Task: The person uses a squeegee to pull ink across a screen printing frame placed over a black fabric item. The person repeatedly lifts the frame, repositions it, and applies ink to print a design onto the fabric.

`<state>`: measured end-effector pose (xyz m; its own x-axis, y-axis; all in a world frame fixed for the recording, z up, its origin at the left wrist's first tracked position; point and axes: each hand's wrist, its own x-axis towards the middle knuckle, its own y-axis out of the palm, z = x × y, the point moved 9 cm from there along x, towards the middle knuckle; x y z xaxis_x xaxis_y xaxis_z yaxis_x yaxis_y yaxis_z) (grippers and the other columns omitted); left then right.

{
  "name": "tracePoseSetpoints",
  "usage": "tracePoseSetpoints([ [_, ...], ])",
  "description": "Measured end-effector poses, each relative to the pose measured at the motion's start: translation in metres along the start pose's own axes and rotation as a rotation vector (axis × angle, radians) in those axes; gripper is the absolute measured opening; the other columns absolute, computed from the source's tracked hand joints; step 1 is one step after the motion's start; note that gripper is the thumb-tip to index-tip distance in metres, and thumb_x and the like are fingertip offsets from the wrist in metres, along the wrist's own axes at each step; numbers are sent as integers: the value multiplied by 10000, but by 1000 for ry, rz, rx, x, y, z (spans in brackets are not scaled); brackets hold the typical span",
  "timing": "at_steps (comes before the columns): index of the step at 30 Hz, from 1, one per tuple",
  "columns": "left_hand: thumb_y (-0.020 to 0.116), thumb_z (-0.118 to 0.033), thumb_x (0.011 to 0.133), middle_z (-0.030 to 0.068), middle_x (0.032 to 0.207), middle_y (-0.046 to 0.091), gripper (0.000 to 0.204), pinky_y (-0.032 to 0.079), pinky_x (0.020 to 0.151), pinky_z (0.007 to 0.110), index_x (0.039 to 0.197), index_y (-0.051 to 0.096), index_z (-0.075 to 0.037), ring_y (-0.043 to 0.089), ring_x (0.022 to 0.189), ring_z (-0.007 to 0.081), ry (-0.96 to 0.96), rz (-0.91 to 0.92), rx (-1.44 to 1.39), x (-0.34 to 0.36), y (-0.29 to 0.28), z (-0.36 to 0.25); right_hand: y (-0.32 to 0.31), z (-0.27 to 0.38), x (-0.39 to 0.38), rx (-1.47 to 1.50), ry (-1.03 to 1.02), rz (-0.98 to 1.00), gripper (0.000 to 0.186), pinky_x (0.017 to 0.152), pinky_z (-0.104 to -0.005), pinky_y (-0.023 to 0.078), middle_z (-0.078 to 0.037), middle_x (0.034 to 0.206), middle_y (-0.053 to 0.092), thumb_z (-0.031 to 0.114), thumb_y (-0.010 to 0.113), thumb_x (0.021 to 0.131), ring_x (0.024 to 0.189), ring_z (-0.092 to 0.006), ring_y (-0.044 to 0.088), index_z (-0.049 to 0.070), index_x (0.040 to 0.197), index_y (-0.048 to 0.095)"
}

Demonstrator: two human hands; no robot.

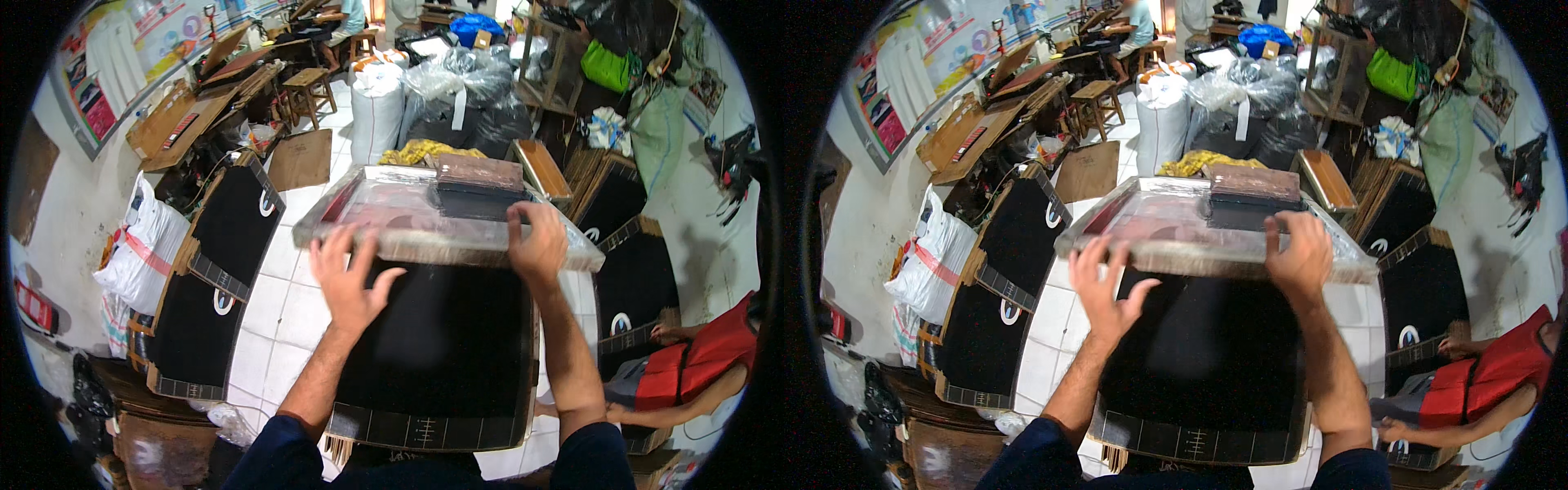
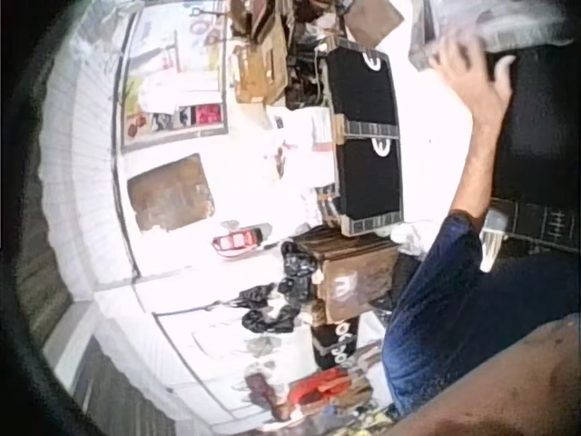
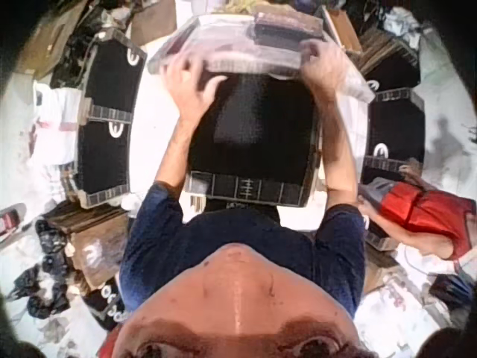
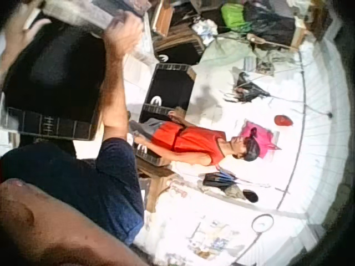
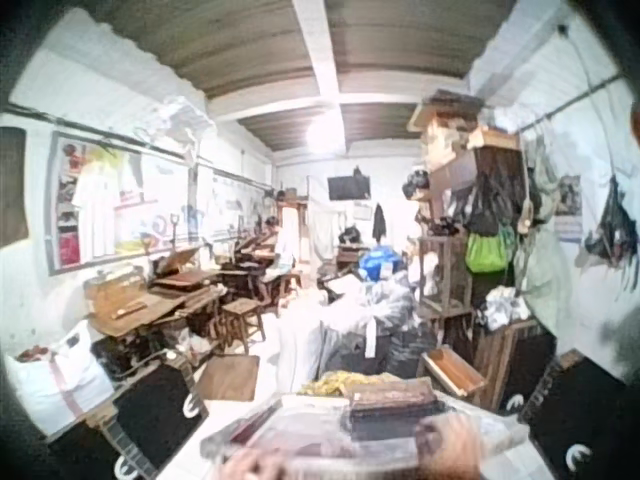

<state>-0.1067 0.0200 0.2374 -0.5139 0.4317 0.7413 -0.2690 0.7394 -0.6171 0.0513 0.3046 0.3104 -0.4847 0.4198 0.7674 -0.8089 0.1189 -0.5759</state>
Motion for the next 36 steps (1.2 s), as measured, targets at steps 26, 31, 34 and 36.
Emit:
tracePoseSetpoints([
  [26,597,-267,1012,183,1136,700,360,498,921,528,1294,664,-55,636,1068,393,-1192,402,148,-633,2,191,26,-40,190,-177,223,284,499,822,-373,504,-111,865,746,497,582,1017,845,-250,699,38,965,771],
  [31,609,-286,1021,216,972,719,292,523,827,516,1050,742,-28,673,943,414,-1147,262,134,-627,-3,210,35,-55,200,-124,204,311,531,851,-368,497,-115,880,739,525,571,1014,867,-242,686,34,1007,771],
  [34,578,-284,1050,221,876,714,319,537,734,518,940,747,-37,684,822,431,-1030,298,301,-567,-14,227,38,-63,203,-123,207,318,542,859,-382,493,-129,888,732,555,564,1003,883,-267,686,54,988,769],
  [36,576,-346,1051,212,843,717,360,530,706,536,894,737,-64,681,777,446,-1017,331,459,-502,-33,260,37,-64,205,-156,186,311,544,858,-408,493,-158,889,727,569,557,997,891,-316,686,67,977,765],
])
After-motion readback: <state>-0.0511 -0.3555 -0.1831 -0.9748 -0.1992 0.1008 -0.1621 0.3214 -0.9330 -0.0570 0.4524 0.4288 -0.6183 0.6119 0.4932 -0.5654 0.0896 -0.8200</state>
